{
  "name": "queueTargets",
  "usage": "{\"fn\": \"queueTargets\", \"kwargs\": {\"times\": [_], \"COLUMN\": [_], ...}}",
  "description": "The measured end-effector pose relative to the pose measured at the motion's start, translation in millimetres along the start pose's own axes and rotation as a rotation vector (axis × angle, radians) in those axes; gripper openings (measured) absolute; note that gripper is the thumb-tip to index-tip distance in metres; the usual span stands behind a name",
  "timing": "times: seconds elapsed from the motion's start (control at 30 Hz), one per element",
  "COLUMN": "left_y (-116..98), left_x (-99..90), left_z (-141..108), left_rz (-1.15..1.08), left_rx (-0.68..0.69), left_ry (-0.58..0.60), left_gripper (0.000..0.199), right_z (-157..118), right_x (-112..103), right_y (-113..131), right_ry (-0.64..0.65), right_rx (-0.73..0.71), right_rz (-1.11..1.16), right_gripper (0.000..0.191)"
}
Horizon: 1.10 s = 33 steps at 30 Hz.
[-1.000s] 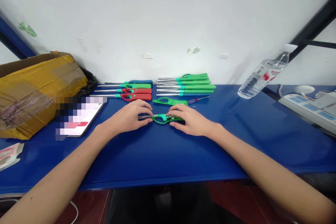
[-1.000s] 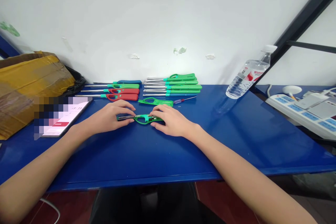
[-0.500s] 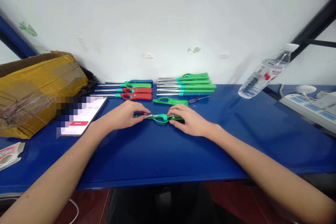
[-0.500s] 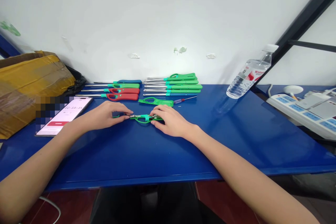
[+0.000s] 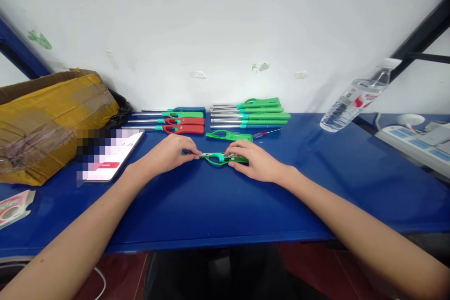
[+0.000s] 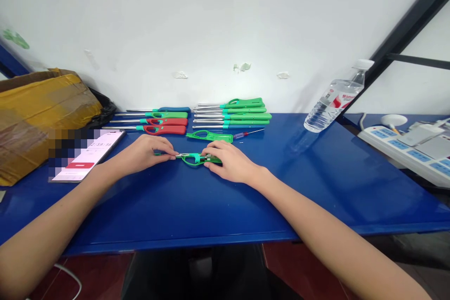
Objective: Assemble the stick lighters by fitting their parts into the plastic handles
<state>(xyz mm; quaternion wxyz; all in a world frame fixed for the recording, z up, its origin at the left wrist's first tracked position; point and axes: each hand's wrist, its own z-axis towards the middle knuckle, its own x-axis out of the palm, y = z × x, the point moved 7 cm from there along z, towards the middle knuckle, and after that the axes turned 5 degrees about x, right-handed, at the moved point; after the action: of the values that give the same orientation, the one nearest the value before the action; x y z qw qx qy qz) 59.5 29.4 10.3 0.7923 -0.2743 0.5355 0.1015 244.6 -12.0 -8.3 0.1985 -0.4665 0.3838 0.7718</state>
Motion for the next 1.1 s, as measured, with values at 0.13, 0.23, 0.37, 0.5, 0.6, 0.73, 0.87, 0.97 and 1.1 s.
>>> {"fn": "queueTargets", "kwargs": {"times": [0.13, 0.23, 0.37, 0.5, 0.6, 0.73, 0.87, 0.97, 1.1], "left_y": [0.7, 0.7, -1.3, -5.4, -6.3, -5.1, -4.1, -3.4, -4.0], "left_x": [1.6, 3.3, 4.8, 6.9, 7.0, 5.9, 7.9, 9.9, 8.9], "left_z": [-0.1, -0.6, -1.4, -1.0, 0.3, 1.3, 0.6, -0.5, -1.0], "left_rz": [0.009, 0.029, 0.081, 0.092, 0.069, 0.058, 0.051, 0.042, 0.05], "left_rx": [0.006, 0.012, 0.006, 0.013, -0.003, -0.035, -0.005, 0.022, 0.03], "left_ry": [-0.003, 0.016, 0.041, 0.042, 0.007, -0.025, -0.015, -0.006, -0.018], "left_gripper": [0.011, 0.013, 0.013, 0.014, 0.013, 0.011, 0.012, 0.014, 0.017], "right_z": [-0.4, -1.2, -2.5, -2.7, -1.9, -0.8, -0.7, -1.1, -1.1], "right_x": [-0.4, -0.5, -1.2, -2.5, -2.7, -4.4, -3.5, -2.9, -3.6], "right_y": [0.7, 0.3, -0.6, -1.6, -1.4, -1.2, -2.6, -3.7, -3.2], "right_ry": [-0.011, -0.025, -0.046, -0.068, -0.076, -0.105, -0.11, -0.124, -0.141], "right_rx": [-0.003, -0.004, -0.014, -0.007, -0.006, -0.008, -0.013, -0.011, -0.005], "right_rz": [0.002, 0.001, -0.007, -0.004, -0.001, 0.023, 0.023, 0.024, 0.039], "right_gripper": [0.026, 0.027, 0.027, 0.028, 0.027, 0.025, 0.022, 0.022, 0.021]}}
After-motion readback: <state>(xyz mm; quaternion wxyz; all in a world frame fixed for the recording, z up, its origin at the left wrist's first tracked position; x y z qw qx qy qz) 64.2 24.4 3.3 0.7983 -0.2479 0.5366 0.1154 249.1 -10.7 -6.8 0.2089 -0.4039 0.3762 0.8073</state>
